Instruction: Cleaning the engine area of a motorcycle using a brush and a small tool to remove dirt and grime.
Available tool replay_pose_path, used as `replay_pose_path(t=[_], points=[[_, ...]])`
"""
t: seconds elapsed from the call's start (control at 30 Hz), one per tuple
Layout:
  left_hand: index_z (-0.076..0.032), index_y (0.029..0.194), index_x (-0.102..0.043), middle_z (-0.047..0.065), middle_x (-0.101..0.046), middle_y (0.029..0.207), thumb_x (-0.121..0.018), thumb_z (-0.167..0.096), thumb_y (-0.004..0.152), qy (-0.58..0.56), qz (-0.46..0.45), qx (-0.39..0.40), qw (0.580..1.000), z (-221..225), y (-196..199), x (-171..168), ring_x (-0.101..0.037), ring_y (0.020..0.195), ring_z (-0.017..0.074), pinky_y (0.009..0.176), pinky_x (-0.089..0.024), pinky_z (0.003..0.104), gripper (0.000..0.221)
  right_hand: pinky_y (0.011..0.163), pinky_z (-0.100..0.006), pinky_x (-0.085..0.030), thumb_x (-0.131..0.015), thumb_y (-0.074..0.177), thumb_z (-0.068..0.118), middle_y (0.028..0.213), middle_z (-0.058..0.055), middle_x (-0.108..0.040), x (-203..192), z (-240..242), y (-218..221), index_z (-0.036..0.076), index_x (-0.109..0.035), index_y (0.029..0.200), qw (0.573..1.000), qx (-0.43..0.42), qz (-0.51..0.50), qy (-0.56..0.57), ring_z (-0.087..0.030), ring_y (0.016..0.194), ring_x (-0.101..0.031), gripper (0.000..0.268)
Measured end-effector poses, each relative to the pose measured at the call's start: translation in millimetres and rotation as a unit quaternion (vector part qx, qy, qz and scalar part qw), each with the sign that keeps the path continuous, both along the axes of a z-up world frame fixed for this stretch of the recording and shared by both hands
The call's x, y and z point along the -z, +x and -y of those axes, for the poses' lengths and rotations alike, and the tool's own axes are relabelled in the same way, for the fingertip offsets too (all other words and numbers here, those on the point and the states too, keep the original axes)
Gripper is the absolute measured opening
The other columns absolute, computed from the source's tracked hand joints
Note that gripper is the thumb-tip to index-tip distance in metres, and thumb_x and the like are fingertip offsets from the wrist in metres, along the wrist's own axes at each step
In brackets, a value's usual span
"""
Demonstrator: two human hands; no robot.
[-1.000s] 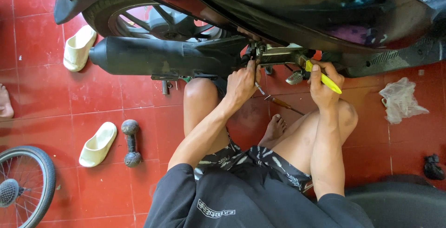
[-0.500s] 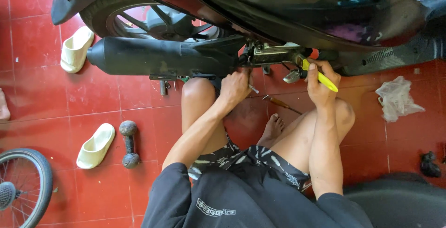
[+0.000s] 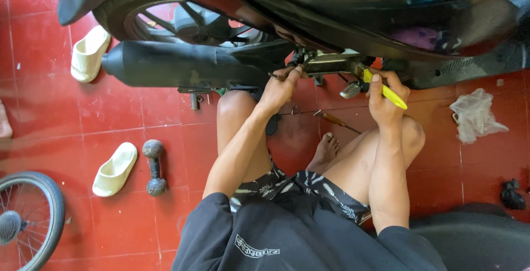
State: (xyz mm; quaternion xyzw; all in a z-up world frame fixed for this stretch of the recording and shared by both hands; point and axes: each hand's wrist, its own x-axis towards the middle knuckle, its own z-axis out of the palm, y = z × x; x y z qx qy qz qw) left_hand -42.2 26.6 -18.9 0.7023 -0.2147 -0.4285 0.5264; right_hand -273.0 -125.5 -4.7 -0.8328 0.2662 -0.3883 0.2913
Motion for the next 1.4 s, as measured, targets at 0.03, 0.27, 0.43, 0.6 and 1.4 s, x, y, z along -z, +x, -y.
replay_pose_path(t=[0.03,0.27,0.43,0.6,1.4], points=[[-0.012,0.075,-0.070,0.012,-0.059,0.056,-0.055,-0.040,0.093,0.001,-0.001,-0.003,1.000,-3.5,-2.5,-0.4,-0.062,0.054,0.0263,0.045,-0.054,0.038,0.037,0.065,-0.038,-0.055,-0.058,0.113,0.015,0.056,-0.007,-0.061,3.1,-2.5,-2.5,-0.002,-0.077,0.110,1.000,-0.003,-0.001,0.001,-0.024,0.059,-0.065,0.025],[-0.007,0.080,-0.073,0.015,-0.055,0.058,-0.054,-0.034,0.096,-0.056,0.034,-0.020,0.998,3.3,-5.3,24.6,-0.059,0.056,0.0256,0.046,-0.046,0.042,0.036,0.066,-0.038,-0.056,-0.059,0.112,0.015,0.056,-0.007,-0.062,2.2,0.1,-3.7,0.000,-0.077,0.109,1.000,0.005,-0.001,-0.003,-0.024,0.060,-0.067,0.024],[-0.005,0.083,-0.073,0.018,-0.064,0.063,-0.051,-0.033,0.097,-0.072,0.091,-0.017,0.993,4.4,-5.5,7.4,-0.063,0.066,0.0282,0.058,-0.048,0.044,0.039,0.067,-0.038,-0.055,-0.059,0.112,0.014,0.056,-0.008,-0.061,1.4,0.2,-2.2,-0.002,-0.077,0.111,1.000,-0.002,0.002,-0.001,-0.024,0.061,-0.067,0.024],[-0.002,0.099,-0.076,0.024,-0.073,0.084,-0.053,-0.029,0.098,-0.074,0.066,-0.035,0.994,6.7,-18.1,30.1,-0.070,0.091,0.0310,0.079,-0.053,0.048,0.036,0.068,-0.038,-0.056,-0.061,0.112,0.012,0.057,-0.007,-0.062,3.4,-0.5,-2.8,-0.001,-0.078,0.109,1.000,0.006,-0.002,-0.006,-0.025,0.062,-0.067,0.022],[-0.001,0.105,-0.075,0.032,-0.072,0.094,-0.048,-0.036,0.099,-0.048,0.049,-0.008,0.998,-2.2,-14.7,5.8,-0.070,0.102,0.0469,0.084,-0.054,0.055,0.044,0.066,-0.037,-0.054,-0.059,0.112,0.011,0.057,-0.007,-0.062,0.1,-2.9,-1.2,-0.003,-0.076,0.110,1.000,-0.006,0.008,-0.004,-0.024,0.060,-0.066,0.022]])
